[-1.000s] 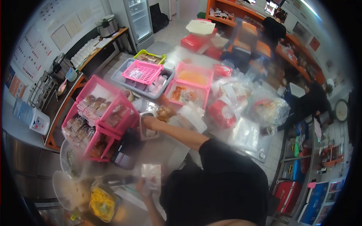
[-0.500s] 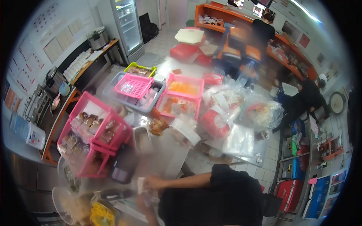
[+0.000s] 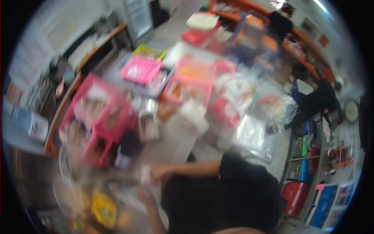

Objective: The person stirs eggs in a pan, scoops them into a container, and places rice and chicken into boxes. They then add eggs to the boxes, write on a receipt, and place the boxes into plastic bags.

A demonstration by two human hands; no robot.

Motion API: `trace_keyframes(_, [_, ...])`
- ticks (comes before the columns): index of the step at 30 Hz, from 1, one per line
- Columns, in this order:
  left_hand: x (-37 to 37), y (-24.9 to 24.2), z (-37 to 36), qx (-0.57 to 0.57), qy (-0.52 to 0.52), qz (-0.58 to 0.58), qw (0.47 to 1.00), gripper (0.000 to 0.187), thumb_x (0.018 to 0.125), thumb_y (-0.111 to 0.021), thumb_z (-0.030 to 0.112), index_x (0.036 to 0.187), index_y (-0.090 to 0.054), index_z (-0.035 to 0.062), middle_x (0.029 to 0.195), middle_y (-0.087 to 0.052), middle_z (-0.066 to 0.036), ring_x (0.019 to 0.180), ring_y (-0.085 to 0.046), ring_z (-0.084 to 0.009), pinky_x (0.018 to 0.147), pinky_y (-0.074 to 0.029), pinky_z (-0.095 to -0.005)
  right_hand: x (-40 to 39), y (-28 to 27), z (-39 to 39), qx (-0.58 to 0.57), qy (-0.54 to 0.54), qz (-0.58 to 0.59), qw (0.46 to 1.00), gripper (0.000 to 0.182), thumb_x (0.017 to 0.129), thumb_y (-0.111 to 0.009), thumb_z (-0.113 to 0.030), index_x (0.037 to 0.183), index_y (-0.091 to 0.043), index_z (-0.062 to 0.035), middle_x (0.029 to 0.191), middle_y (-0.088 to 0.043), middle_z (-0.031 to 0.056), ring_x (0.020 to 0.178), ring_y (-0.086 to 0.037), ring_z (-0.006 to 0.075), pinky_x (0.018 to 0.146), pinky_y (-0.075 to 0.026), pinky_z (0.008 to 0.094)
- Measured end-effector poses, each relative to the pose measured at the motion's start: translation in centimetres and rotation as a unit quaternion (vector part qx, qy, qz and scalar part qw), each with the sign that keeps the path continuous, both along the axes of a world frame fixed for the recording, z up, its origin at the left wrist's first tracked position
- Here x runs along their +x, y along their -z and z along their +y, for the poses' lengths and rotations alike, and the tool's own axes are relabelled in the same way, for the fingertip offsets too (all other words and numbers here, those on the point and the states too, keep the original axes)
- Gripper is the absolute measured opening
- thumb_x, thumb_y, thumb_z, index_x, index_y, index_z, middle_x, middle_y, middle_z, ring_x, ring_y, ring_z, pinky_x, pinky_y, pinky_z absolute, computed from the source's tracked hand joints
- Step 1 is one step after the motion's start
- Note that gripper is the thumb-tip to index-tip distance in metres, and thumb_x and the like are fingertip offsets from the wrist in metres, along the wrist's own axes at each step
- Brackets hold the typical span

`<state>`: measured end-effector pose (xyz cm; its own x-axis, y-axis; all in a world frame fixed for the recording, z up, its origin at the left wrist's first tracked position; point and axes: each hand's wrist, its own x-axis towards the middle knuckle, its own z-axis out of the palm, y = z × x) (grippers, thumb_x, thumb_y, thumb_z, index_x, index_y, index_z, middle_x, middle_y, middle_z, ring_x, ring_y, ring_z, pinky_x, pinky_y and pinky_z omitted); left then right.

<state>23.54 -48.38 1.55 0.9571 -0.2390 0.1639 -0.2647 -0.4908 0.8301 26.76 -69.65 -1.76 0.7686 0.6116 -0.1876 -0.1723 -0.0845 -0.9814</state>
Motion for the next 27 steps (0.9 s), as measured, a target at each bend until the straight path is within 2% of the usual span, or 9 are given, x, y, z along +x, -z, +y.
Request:
trace_keyframes(1, [-0.6,-3.4,-0.7,0.096,-0.001,0.062,0.993,0.035,0.095,-0.055,0.033,0.091,-0.067,0.0002,0.083,-0.067,-0.013,0.077,-0.064,-0.0294,0.069,-0.048,-0.0451,0.0,-2.3,-0.2,-0.018,0.006,0.073,0.997,0.013,0.083,-0.067,-0.017,0.089,-0.071,-0.006,0.08,-0.069,0.0071,0.07,-0.064,0.0172,0.063,-0.052,0.0342])
trace_keyframes(3, [-0.6,1.3,1.0,0.154,-0.013,0.098,0.983,0.028,0.093,-0.056,0.028,0.103,-0.065,0.0031,0.099,-0.064,-0.013,0.093,-0.06,-0.0309,0.081,-0.046,-0.0446,-0.1,-7.4,-0.7,-0.054,0.033,0.217,0.974,0.015,0.086,-0.067,-0.02,0.087,-0.07,-0.0057,0.074,-0.069,0.0065,0.06,-0.063,0.0153,0.052,-0.051,0.0292])
trace_keyframes(5, [-1.1,4.9,1.9,0.155,-0.034,0.128,0.979,0.03,0.091,-0.056,0.022,0.116,-0.063,0.006,0.116,-0.061,-0.014,0.108,-0.057,-0.0325,0.093,-0.044,-0.0441,1.4,-4.7,-1.2,-0.083,-0.058,0.144,0.984,0.018,0.086,-0.067,-0.022,0.084,-0.073,-0.0054,0.064,-0.068,0.0048,0.056,-0.065,0.0107,0.05,-0.053,0.0258])
trace_keyframes(12, [-1.7,-0.2,-1.5,-0.232,-0.169,0.28,0.916,0.012,0.089,-0.068,0.012,0.089,-0.069,0.0004,0.077,-0.07,-0.007,0.064,-0.066,-0.0137,0.061,-0.054,-0.0263,1.0,-5.4,-0.5,-0.035,-0.04,0.214,0.975,0.013,0.09,-0.066,-0.012,0.099,-0.066,-0.0034,0.08,-0.07,0.0077,0.061,-0.066,0.013,0.051,-0.054,0.0263])
trace_keyframes(15, [-1.8,0.0,-1.9,-0.324,-0.19,0.306,0.875,0.015,0.09,-0.069,0.015,0.088,-0.068,-0.0001,0.08,-0.071,-0.01,0.068,-0.069,-0.0146,0.06,-0.054,-0.025,0.7,-6.9,-0.9,-0.045,-0.039,0.214,0.975,0.017,0.089,-0.066,-0.011,0.103,-0.063,-0.0019,0.085,-0.067,0.0045,0.07,-0.066,0.0097,0.056,-0.054,0.0227])
trace_keyframes(19, [-1.6,-1.9,-1.6,-0.106,-0.165,0.127,0.972,0.019,0.081,-0.071,0.01,0.098,-0.071,0.0009,0.086,-0.072,-0.008,0.072,-0.069,-0.0201,0.063,-0.054,-0.0302,0.4,-7.2,0.0,-0.11,0.016,0.151,0.982,0.012,0.089,-0.066,-0.01,0.097,-0.066,-0.0021,0.084,-0.067,0.0063,0.067,-0.065,0.0137,0.058,-0.054,0.026])
trace_keyframes(21, [-1.2,-3.1,-1.7,0.152,-0.129,-0.134,0.971,0.028,0.074,-0.069,0.011,0.101,-0.072,0.0038,0.095,-0.071,-0.008,0.081,-0.067,-0.0248,0.073,-0.053,-0.0349,0.3,-6.6,0.4,-0.198,0.13,-0.253,0.938,0.012,0.087,-0.066,-0.01,0.096,-0.068,-0.0011,0.087,-0.067,0.0096,0.071,-0.066,0.0226,0.065,-0.052,0.0319])
trace_keyframes(24, [-0.5,-4.5,-1.4,0.223,-0.066,-0.254,0.939,0.028,0.073,-0.068,0.013,0.099,-0.072,0.0054,0.104,-0.068,-0.01,0.088,-0.065,-0.0285,0.08,-0.051,-0.038,0.8,-6.4,0.8,-0.189,0.058,-0.361,0.912,0.015,0.085,-0.065,-0.009,0.098,-0.07,-0.0031,0.092,-0.066,0.0114,0.079,-0.065,0.029,0.073,-0.05,0.0359])
trace_keyframes(27, [-0.5,-3.7,-0.4,0.154,0.014,-0.116,0.981,0.023,0.076,-0.066,0.012,0.098,-0.07,0.0054,0.102,-0.066,-0.013,0.088,-0.064,-0.0314,0.079,-0.049,-0.0391,0.9,-5.9,0.2,-0.194,0.024,-0.305,0.932,0.013,0.086,-0.064,-0.009,0.096,-0.072,-0.0048,0.093,-0.065,0.01,0.083,-0.064,0.0277,0.074,-0.05,0.0358])
